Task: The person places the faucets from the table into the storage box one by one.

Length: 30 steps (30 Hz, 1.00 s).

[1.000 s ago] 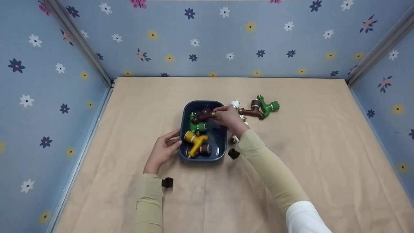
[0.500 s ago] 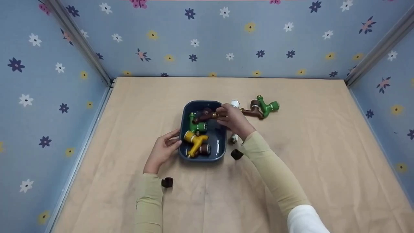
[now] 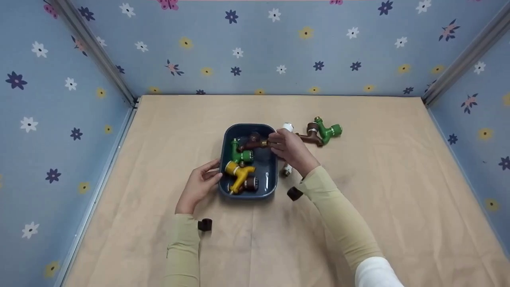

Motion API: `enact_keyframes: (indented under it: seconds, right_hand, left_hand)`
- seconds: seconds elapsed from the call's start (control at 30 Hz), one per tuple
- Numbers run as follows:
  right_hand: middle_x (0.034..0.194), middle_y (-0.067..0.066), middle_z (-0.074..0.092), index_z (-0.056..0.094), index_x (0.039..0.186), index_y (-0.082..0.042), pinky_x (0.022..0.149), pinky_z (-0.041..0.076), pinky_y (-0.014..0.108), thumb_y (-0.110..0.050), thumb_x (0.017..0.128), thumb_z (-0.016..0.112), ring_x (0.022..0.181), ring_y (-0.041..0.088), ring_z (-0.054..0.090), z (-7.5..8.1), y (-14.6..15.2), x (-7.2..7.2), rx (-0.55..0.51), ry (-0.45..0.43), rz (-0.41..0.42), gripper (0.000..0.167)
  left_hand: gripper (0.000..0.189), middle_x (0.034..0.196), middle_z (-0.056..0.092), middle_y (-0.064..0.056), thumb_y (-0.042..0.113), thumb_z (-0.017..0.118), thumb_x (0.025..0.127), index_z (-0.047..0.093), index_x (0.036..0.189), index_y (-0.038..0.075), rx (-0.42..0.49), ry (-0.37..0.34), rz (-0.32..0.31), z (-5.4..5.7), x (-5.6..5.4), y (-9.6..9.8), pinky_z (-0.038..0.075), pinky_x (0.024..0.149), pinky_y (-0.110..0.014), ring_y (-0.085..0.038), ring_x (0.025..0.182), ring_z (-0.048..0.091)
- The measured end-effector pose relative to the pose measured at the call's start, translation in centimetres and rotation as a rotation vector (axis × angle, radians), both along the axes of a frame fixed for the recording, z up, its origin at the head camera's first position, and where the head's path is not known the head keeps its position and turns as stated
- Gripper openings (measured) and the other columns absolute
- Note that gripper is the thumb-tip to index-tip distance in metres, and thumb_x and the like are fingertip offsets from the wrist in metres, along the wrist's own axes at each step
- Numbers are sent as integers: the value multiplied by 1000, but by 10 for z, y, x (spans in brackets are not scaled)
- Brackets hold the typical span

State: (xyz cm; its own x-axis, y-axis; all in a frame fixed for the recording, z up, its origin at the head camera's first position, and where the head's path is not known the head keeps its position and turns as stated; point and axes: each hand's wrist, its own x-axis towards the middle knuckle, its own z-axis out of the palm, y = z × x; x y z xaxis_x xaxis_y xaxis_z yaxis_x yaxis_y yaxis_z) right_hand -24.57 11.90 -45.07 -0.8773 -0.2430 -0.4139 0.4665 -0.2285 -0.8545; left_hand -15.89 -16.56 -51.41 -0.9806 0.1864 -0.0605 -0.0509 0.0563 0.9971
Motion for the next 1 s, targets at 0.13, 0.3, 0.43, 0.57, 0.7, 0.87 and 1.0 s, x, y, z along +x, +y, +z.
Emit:
enact_keyframes:
  seconds: [0.13, 0.3, 0.43, 0.57, 0.7, 0.87, 1.0]
  right_hand:
    - [138, 23, 46, 55, 118, 7, 106, 37, 38, -26, 102, 39, 126, 29, 47, -1, 1, 1, -9, -8, -10, 40]
    - [134, 21, 50, 56, 118, 7, 105, 37, 38, -27, 103, 39, 125, 29, 48, -1, 2, 2, -14, -11, -3, 41]
    - [137, 22, 47, 56, 119, 7, 105, 37, 37, -29, 103, 38, 125, 29, 47, -1, 3, 3, -15, -3, -1, 43]
    - [141, 24, 42, 54, 124, 8, 106, 37, 37, -29, 103, 38, 127, 29, 46, -1, 4, 4, -27, 3, 0, 45]
    - [142, 23, 42, 53, 127, 6, 106, 36, 38, -30, 103, 37, 128, 28, 44, -2, 4, 5, -25, 8, 16, 46]
    - [142, 22, 42, 52, 128, 5, 106, 36, 39, -29, 104, 36, 129, 28, 43, -3, 4, 7, -18, 21, 29, 44]
    - [143, 23, 42, 52, 128, 4, 107, 36, 39, -28, 104, 35, 130, 28, 42, -3, 5, 8, -23, 29, 31, 43]
  left_hand:
    - [50, 135, 49, -25, -3, 60, 92, 46, 139, -3, -10, 21, 9, -4, 0, 1, 51, 85, -24, -37, 116, 55]
    - [50, 136, 47, -27, -4, 59, 92, 44, 140, -4, -9, 19, 3, -2, 0, 2, 51, 85, -23, -39, 117, 53]
    - [49, 136, 49, -23, -1, 60, 93, 46, 140, 0, -16, 21, 12, -10, -3, 1, 51, 85, -23, -36, 117, 54]
    - [50, 137, 47, -26, -2, 59, 92, 44, 140, -2, 5, 13, 3, -9, -4, 1, 51, 84, -23, -38, 118, 53]
    - [51, 136, 45, -29, -5, 58, 92, 42, 141, -6, 17, -8, -10, 3, 0, 2, 51, 84, -23, -41, 119, 51]
    - [51, 135, 46, -30, -6, 56, 93, 40, 141, -7, -7, -22, -19, 16, 5, 3, 51, 86, -24, -41, 119, 50]
    - [51, 135, 45, -30, -7, 56, 93, 40, 141, -8, 1, -20, -19, 18, 6, 3, 51, 85, -24, -42, 120, 50]
